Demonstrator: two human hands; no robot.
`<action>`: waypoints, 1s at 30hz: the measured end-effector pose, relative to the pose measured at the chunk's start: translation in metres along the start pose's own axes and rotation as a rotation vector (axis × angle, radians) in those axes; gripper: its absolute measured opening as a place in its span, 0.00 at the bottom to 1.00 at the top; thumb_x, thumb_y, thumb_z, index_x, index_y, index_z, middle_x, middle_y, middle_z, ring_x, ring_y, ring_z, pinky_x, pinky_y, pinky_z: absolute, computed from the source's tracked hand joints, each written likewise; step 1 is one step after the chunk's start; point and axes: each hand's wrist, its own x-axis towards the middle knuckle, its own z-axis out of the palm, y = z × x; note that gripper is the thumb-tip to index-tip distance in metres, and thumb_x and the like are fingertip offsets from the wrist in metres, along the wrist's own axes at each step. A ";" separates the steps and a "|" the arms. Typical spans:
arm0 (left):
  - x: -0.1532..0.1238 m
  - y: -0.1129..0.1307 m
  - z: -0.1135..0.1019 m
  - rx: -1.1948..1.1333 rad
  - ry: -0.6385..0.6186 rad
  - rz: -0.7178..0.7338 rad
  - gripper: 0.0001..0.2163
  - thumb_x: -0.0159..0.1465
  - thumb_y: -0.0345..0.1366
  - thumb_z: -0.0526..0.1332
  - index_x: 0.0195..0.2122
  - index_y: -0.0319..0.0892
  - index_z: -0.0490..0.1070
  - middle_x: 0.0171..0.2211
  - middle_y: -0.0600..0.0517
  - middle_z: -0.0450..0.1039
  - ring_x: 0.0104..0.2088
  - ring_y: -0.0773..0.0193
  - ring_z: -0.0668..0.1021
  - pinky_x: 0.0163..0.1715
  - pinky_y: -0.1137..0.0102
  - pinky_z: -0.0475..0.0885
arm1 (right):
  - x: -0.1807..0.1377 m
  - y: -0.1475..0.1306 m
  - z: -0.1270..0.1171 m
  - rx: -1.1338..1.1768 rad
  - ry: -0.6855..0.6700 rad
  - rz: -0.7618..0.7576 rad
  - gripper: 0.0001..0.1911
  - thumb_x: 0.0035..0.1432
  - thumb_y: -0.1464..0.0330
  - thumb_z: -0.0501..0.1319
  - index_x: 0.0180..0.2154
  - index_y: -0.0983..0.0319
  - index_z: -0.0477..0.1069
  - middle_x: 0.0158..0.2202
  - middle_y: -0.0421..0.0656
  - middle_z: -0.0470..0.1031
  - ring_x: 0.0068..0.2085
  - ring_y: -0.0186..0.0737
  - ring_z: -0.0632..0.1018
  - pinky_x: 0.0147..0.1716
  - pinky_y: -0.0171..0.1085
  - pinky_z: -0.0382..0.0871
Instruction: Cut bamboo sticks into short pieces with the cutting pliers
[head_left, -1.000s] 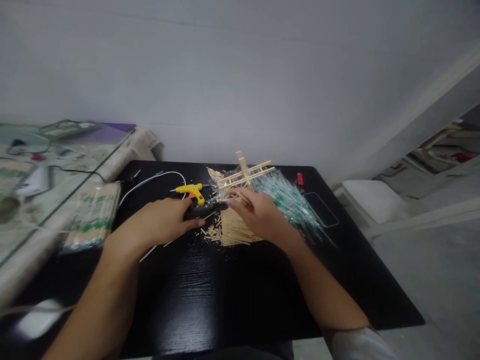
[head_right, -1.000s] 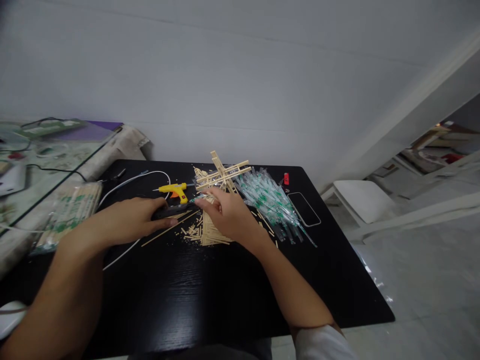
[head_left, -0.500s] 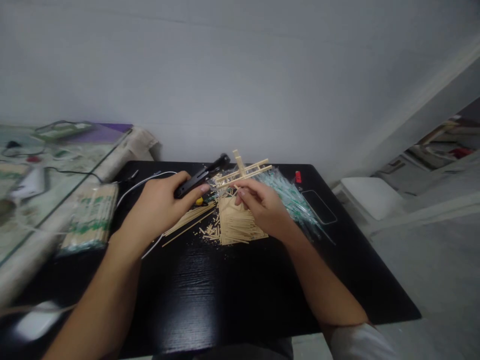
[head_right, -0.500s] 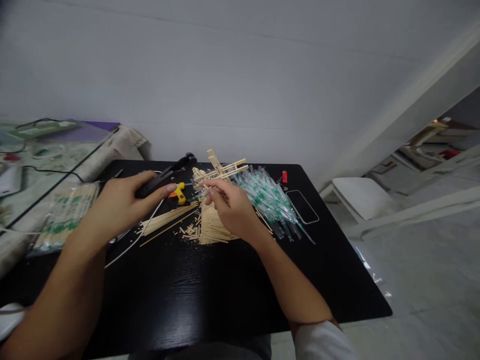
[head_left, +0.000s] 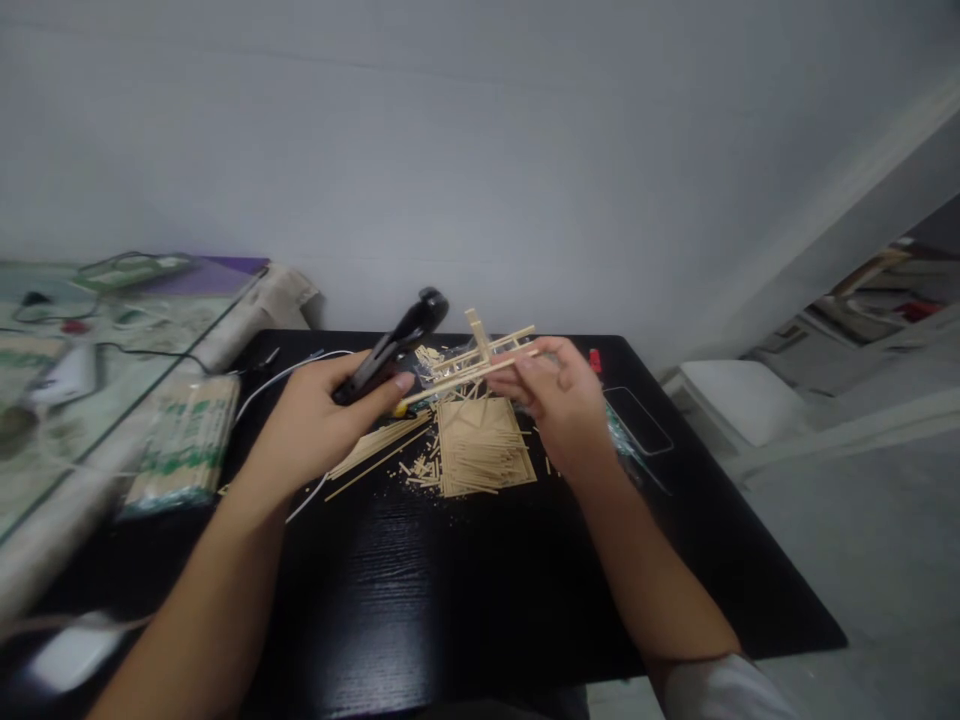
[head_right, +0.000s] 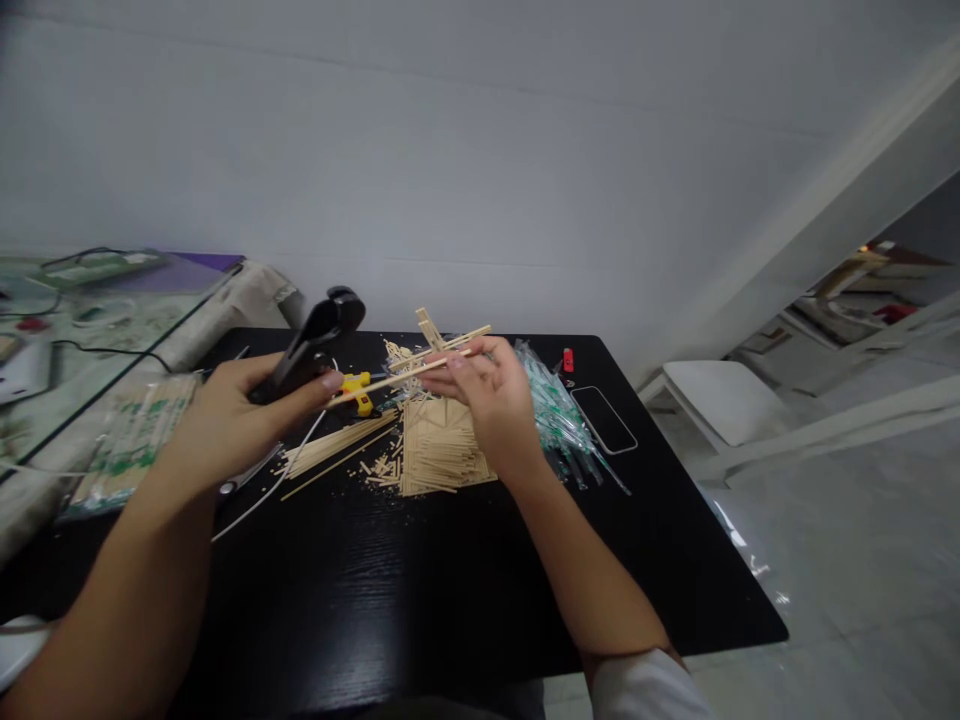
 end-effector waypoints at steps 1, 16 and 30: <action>0.000 -0.001 -0.001 -0.031 0.023 -0.017 0.14 0.62 0.48 0.67 0.27 0.42 0.76 0.21 0.57 0.69 0.23 0.69 0.67 0.22 0.73 0.60 | 0.002 0.000 -0.002 0.002 0.042 -0.023 0.12 0.64 0.62 0.61 0.40 0.56 0.57 0.43 0.47 0.81 0.44 0.43 0.84 0.51 0.47 0.79; 0.007 0.010 -0.005 -0.678 0.534 0.040 0.07 0.54 0.33 0.73 0.27 0.39 0.75 0.21 0.55 0.71 0.17 0.70 0.71 0.17 0.72 0.65 | 0.005 0.021 -0.009 -0.907 -0.435 0.056 0.06 0.62 0.67 0.67 0.39 0.62 0.73 0.33 0.42 0.80 0.35 0.38 0.79 0.37 0.36 0.70; -0.001 0.004 -0.002 -0.344 0.430 0.046 0.10 0.59 0.39 0.71 0.26 0.41 0.74 0.20 0.58 0.68 0.22 0.70 0.70 0.25 0.71 0.67 | -0.004 0.075 0.007 -1.581 -0.837 0.143 0.15 0.63 0.81 0.53 0.47 0.69 0.74 0.44 0.61 0.79 0.48 0.54 0.82 0.44 0.43 0.73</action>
